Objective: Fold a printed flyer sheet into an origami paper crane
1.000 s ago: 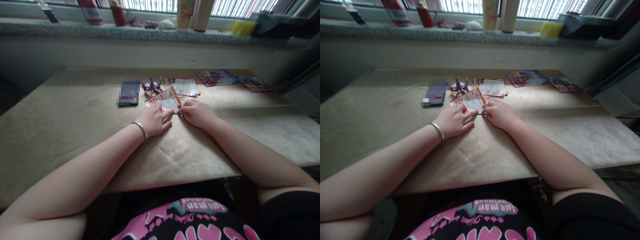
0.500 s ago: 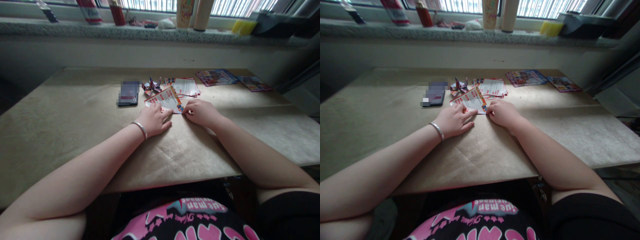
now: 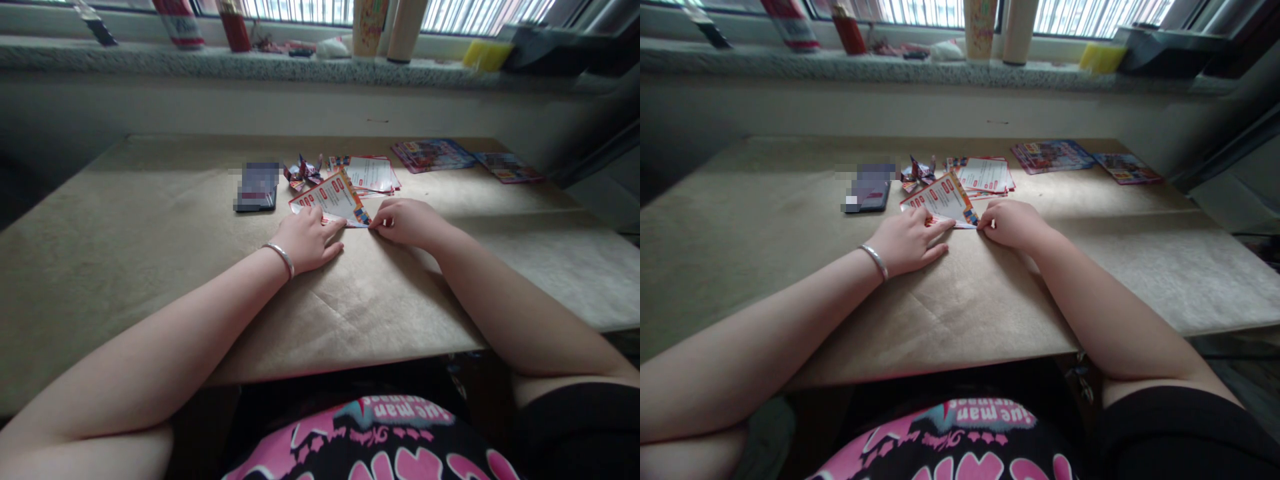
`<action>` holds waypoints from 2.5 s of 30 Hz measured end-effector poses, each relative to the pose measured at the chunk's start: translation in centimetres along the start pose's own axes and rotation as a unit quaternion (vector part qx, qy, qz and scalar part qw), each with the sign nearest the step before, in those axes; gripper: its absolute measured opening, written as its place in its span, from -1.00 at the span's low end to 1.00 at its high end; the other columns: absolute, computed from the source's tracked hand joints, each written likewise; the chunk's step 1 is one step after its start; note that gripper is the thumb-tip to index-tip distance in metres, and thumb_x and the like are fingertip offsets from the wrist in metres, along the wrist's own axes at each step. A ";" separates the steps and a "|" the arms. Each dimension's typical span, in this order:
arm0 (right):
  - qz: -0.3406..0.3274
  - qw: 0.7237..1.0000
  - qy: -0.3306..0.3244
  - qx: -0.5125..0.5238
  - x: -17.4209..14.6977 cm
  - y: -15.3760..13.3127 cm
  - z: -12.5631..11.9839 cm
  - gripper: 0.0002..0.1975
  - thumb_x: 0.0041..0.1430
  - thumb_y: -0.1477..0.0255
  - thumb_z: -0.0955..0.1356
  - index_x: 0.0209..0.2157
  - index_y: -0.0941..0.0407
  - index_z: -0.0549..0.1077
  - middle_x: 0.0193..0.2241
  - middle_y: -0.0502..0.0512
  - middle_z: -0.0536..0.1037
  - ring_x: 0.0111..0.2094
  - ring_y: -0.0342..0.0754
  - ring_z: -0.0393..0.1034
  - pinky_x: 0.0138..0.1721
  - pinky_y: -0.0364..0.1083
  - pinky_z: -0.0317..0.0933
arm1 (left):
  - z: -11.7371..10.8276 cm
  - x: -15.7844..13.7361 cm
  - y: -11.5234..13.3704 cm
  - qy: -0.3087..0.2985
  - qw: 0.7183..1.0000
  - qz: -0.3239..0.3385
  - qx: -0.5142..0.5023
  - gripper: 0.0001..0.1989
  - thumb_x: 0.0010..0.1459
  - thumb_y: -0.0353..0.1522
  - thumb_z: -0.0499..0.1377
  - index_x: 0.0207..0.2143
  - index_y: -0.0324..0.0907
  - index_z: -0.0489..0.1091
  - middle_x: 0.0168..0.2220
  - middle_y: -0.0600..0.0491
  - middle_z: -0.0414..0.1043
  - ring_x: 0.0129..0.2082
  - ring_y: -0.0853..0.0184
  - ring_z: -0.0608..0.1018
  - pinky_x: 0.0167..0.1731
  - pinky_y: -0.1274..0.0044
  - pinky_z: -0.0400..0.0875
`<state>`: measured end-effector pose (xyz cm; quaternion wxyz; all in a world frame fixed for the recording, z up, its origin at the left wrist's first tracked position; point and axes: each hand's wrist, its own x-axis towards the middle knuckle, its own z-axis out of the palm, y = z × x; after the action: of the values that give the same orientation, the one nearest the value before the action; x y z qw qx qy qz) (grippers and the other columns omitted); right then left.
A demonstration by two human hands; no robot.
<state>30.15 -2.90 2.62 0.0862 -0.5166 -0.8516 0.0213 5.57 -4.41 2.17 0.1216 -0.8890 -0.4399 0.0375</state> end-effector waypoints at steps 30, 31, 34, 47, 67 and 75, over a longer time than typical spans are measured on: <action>-0.101 0.990 0.090 0.031 0.3 -2.0 1.9 -0.75 0.21 0.49 0.30 -0.20 0.12 0.63 -0.26 0.16 0.61 -0.19 0.03 0.45 -0.07 -0.01 0.28 | 0.1 0.1 0.1 -0.003 1.000 0.011 0.010 -0.42 0.35 0.00 -0.10 0.32 0.01 0.18 0.03 -0.21 0.37 -0.02 0.03 0.45 -0.12 0.35 0.28; -0.090 0.992 0.088 0.025 0.2 -2.2 1.8 -0.75 0.21 0.48 0.30 -0.20 0.11 0.63 -0.26 0.16 0.61 -0.18 0.04 0.45 -0.08 -0.01 0.28 | 0.1 0.1 0.1 -0.004 1.000 0.012 0.013 -0.41 0.35 0.00 -0.10 0.33 0.00 0.18 0.02 -0.21 0.37 -0.03 0.04 0.45 -0.12 0.36 0.28; -0.067 0.994 0.084 0.016 0.2 -2.4 1.8 -0.74 0.23 0.45 0.29 -0.17 0.09 0.62 -0.24 0.16 0.60 -0.16 0.05 0.43 -0.10 -0.01 0.28 | 0.0 0.0 0.1 -0.010 0.999 0.017 0.026 -0.39 0.37 0.00 -0.12 0.36 0.01 0.11 0.01 -0.22 0.38 -0.04 0.05 0.46 -0.14 0.37 0.26; -0.066 0.995 0.066 -0.023 0.3 -2.8 1.6 -0.73 0.25 0.43 0.26 -0.22 0.07 0.61 -0.20 0.15 0.58 -0.15 0.04 0.42 -0.18 -0.04 0.23 | -0.2 0.0 -0.1 -0.014 0.999 0.029 0.012 -0.45 0.38 -0.04 -0.13 0.36 0.11 0.11 0.01 -0.21 0.39 -0.07 0.04 0.49 -0.16 0.36 0.28; -0.051 0.996 0.062 -0.027 0.2 -2.8 1.6 -0.74 0.23 0.42 0.28 -0.22 0.06 0.62 -0.23 0.13 0.58 -0.17 0.03 0.41 -0.26 -0.05 0.18 | -0.8 -0.6 -2.0 -0.052 0.996 0.063 -0.023 -0.46 0.38 -0.04 -0.06 0.32 0.02 0.18 0.22 -0.09 0.32 0.15 0.13 0.43 0.02 0.40 0.34; -0.050 0.996 0.066 -0.024 0.1 -2.7 1.7 -0.74 0.24 0.42 0.28 -0.22 0.05 0.63 -0.23 0.13 0.59 -0.19 0.02 0.41 -0.28 -0.05 0.17 | -0.3 -0.6 -3.6 -0.060 0.993 0.079 -0.065 -0.50 0.39 -0.10 -0.09 0.30 0.03 0.22 0.30 0.02 0.27 0.22 0.22 0.38 0.11 0.44 0.31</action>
<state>27.44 -4.02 1.34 0.1305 -0.4751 -0.8694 -0.0381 2.48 -2.89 3.35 0.0333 -0.9231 -0.3765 0.0714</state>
